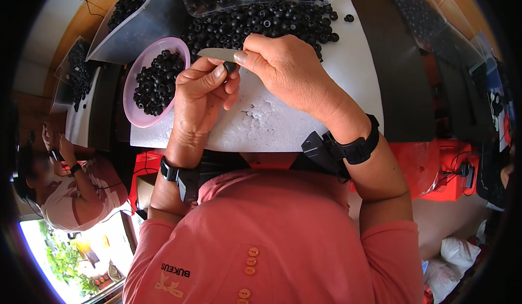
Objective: Trimming excess material from small black rubber or plastic objects using a small knife.
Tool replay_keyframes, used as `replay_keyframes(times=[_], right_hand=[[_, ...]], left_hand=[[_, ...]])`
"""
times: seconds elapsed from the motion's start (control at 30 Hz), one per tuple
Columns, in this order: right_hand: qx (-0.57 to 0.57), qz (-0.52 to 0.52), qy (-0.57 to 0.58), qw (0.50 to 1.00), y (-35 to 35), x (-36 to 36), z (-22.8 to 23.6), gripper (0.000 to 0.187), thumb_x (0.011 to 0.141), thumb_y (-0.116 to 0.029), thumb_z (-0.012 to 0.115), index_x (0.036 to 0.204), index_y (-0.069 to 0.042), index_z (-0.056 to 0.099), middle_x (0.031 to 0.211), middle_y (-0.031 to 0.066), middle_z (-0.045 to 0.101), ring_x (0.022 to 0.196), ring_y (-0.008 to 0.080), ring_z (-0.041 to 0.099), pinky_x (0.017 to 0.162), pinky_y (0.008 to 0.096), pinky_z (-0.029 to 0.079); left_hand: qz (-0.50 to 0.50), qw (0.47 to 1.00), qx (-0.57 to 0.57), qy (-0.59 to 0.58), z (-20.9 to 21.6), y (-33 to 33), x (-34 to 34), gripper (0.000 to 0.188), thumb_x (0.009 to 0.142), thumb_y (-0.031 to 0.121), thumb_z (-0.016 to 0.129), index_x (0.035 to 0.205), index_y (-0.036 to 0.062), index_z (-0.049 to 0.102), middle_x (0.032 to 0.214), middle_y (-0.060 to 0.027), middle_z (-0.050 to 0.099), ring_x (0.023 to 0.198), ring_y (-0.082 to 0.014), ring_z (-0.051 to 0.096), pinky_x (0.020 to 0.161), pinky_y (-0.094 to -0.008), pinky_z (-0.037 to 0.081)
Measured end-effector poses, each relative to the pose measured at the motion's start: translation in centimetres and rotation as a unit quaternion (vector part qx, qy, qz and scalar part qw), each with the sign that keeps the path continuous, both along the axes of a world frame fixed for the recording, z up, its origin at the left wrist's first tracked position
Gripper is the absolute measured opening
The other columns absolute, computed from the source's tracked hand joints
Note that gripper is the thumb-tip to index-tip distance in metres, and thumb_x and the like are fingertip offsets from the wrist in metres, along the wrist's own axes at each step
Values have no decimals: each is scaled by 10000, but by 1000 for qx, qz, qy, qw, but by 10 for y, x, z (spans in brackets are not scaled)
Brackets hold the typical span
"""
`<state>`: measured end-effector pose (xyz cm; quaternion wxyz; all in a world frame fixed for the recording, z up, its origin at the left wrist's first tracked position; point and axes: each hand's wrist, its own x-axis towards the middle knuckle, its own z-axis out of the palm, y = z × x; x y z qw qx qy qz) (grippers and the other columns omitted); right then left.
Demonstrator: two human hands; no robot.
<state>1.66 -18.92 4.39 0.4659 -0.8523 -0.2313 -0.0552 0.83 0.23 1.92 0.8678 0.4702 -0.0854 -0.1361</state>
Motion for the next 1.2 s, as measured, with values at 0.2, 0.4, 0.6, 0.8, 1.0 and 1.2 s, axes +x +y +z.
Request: replay_keyframes(times=[0.2, 0.4, 0.6, 0.8, 1.0, 1.2], right_hand=[[1, 14, 2, 1000, 3, -1, 3, 235, 975, -210, 569, 852, -12, 600, 580, 30, 432, 548, 93, 392, 504, 293, 320], [37, 68, 49, 996, 4, -7, 9, 220, 963, -195, 574, 856, -8, 615, 602, -6, 475, 555, 65, 391, 513, 264, 325], [216, -64, 100, 969, -6, 3, 15, 286, 972, -269, 598, 813, -32, 623, 610, -55, 471, 535, 17, 381, 472, 199, 308], [209, -53, 67, 974, -7, 6, 9, 321, 953, -292, 606, 797, -13, 640, 597, -25, 496, 542, 48, 428, 471, 234, 335], [162, -44, 77, 983, -7, 7, 5, 295, 921, -295, 639, 811, -23, 663, 586, -16, 515, 541, 57, 451, 481, 254, 348], [159, -35, 53, 985, -4, 1, 1, 266, 923, -266, 647, 831, -17, 654, 573, -38, 461, 539, 45, 401, 483, 245, 321]], left_hand=[[19, 1000, 13, 7, -1, 3, -1, 155, 961, 37, 560, 1052, -67, 629, 835, -110, 631, 667, -150, 581, 487, -266, 461], [-4, 999, -27, 37, 0, -2, 6, 237, 918, -33, 525, 1129, -67, 627, 814, -101, 631, 627, -140, 570, 483, -265, 462], [-2, 996, 58, -70, -1, -2, 1, 224, 950, 46, 563, 1143, -32, 646, 876, -77, 619, 684, -120, 568, 517, -247, 447], [13, 999, 35, -39, 2, -1, 0, 239, 950, 65, 578, 1158, -52, 598, 897, -113, 619, 681, -150, 573, 499, -259, 445], [33, 998, 53, -29, 0, -3, -3, 251, 928, 49, 619, 1155, -57, 616, 815, -92, 626, 652, -133, 575, 488, -263, 456], [9, 1000, 18, 11, -4, 1, 1, 238, 918, 64, 642, 1110, -75, 629, 855, -120, 656, 667, -163, 610, 492, -264, 475]])
